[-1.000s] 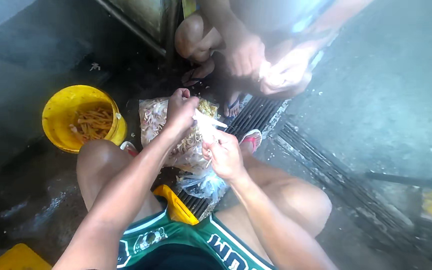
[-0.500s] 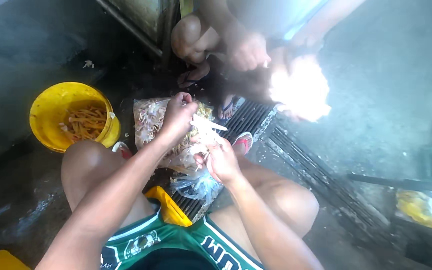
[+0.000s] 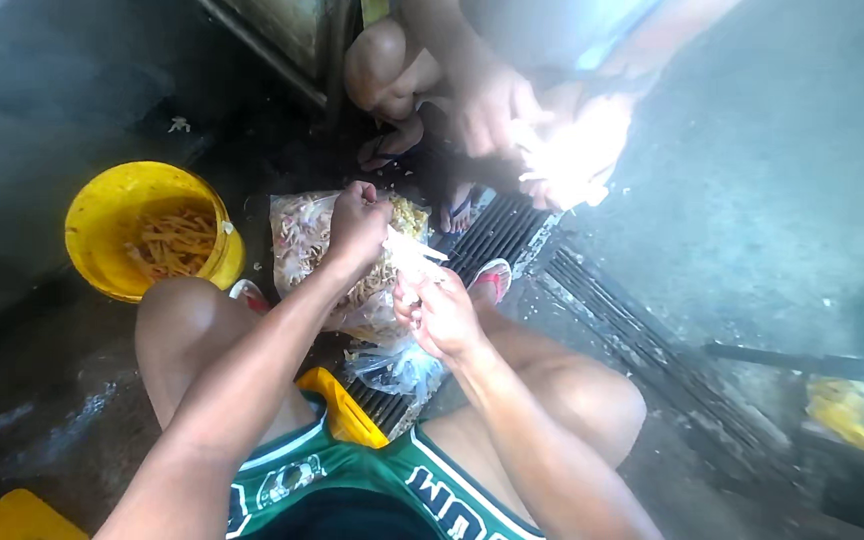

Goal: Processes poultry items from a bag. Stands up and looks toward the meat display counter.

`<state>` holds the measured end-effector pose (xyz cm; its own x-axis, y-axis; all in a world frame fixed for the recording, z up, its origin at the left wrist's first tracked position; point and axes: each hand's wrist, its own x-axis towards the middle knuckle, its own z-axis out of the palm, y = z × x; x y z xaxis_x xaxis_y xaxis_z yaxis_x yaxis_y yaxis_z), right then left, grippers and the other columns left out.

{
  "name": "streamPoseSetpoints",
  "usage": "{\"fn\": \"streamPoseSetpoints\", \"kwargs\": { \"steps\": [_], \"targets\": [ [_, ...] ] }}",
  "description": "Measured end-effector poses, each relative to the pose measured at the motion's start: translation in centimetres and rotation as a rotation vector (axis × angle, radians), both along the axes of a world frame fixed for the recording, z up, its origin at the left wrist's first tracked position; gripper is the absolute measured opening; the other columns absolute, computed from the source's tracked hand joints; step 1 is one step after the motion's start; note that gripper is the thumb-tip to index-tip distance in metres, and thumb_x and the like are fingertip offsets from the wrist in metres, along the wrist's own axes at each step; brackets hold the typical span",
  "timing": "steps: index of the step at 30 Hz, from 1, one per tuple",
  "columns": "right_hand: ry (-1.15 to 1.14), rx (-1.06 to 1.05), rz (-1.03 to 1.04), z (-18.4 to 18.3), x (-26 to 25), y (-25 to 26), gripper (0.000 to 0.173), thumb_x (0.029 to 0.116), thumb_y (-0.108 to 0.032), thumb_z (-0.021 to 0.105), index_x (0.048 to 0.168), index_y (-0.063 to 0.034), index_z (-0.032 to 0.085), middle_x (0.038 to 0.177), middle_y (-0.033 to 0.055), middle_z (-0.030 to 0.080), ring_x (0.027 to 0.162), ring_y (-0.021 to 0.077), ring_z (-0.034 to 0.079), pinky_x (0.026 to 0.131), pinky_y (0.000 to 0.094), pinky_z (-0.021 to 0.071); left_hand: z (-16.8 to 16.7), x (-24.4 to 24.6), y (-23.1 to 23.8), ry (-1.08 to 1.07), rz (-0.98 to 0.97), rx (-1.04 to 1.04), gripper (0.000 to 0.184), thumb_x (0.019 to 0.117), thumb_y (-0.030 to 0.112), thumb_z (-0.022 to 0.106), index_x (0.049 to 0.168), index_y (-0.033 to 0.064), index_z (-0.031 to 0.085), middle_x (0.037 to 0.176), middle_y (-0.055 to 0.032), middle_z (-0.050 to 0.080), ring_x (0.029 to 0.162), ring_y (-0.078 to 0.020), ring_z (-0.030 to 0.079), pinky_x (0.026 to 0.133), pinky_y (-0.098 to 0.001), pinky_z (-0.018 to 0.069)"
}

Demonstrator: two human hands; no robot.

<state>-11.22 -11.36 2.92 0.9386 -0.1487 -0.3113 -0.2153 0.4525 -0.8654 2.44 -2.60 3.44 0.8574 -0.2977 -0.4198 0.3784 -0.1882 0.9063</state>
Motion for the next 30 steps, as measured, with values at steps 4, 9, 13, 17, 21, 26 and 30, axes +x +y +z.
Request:
{"fn": "streamPoseSetpoints", "kwargs": {
  "steps": [4,9,13,17,21,26,30],
  "targets": [
    [-0.035,-0.037,0.124,0.7,-1.0,0.4,0.025,0.1038,-0.022,0.05,0.082,-0.0127,0.057,0.06,-0.004,0.045,0.05,0.0067,0.044,0.049,0.0233,0.041,-1.0,1.9,0.9,-0.036,0.033,0.052,0.025,0.0988,0.015,0.06,0.12,0.0017,0.058,0.085,-0.01,0.06,0.068,-0.0175,0.057,0.062,-0.0359,0.0513],
    [0.053,-0.122,0.281,-0.1,-2.5,0.5,0.03,0.1064,-0.024,0.047,0.083,-0.0103,0.058,0.067,-0.0033,0.053,0.054,0.0064,0.049,0.051,0.0232,0.0445,0.1,6.2,4.0,-0.155,0.34,-0.25,0.009,0.0932,0.009,0.056,0.097,0.011,0.048,0.07,0.0,0.051,0.051,-0.011,0.05,0.045,-0.0272,0.0468],
    [0.11,-0.167,0.209,-0.2,-1.1,-1.3,0.034,0.1079,-0.016,0.039,0.117,-0.0013,0.068,0.084,0.0069,0.065,0.061,0.0118,0.058,0.056,0.027,0.054,0.7,3.4,4.3,-0.142,0.249,-0.314,0.011,0.0922,0.008,0.055,0.099,0.0141,0.05,0.068,0.0024,0.049,0.048,-0.0088,0.048,0.042,-0.0244,0.0456],
    [0.13,-0.2,0.122,0.0,-0.7,-1.0,0.039,0.1039,-0.01,0.038,0.132,-0.0068,0.064,0.087,0.0075,0.061,0.062,0.0132,0.055,0.055,0.027,0.0513,0.4,2.9,4.3,-0.081,0.214,-0.291,0.01,0.093,0.008,0.056,0.1,0.0137,0.051,0.069,0.0016,0.05,0.049,-0.009,0.049,0.043,-0.0244,0.0456],
    [0.116,-0.194,0.022,-0.5,-0.8,-0.7,0.041,0.1016,-0.011,0.04,0.141,-0.0111,0.054,0.074,0.0038,0.054,0.055,0.0108,0.049,0.049,0.0253,0.0448,0.3,2.0,3.5,-0.054,0.166,-0.335,0.011,0.0936,0.005,0.054,0.101,0.0125,0.051,0.072,0.0013,0.052,0.048,-0.0072,0.048,0.041,-0.0215,0.0436],
    [0.039,-0.221,0.005,-1.2,-0.7,-1.2,0.027,0.1059,-0.02,0.05,0.125,-0.0062,0.063,0.074,0.0054,0.057,0.056,0.0123,0.053,0.051,0.0263,0.0488,0.1,1.1,2.6,-0.034,0.122,-0.282,0.012,0.0925,0.005,0.056,0.1,0.0131,0.053,0.072,0.0009,0.051,0.05,-0.0077,0.048,0.042,-0.0215,0.0423],
    [0.012,-0.432,-0.036,-1.2,-0.4,-1.1,0.017,0.1018,-0.019,0.06,0.11,-0.0063,0.069,0.077,0.0077,0.065,0.058,0.0153,0.059,0.053,0.0289,0.0516,0.0,0.5,1.9,-0.011,0.103,-0.218,0.01,0.0947,0.005,0.058,0.099,0.0132,0.054,0.072,0.0003,0.051,0.05,-0.0088,0.047,0.042,-0.0223,0.0425]
  ]
}}
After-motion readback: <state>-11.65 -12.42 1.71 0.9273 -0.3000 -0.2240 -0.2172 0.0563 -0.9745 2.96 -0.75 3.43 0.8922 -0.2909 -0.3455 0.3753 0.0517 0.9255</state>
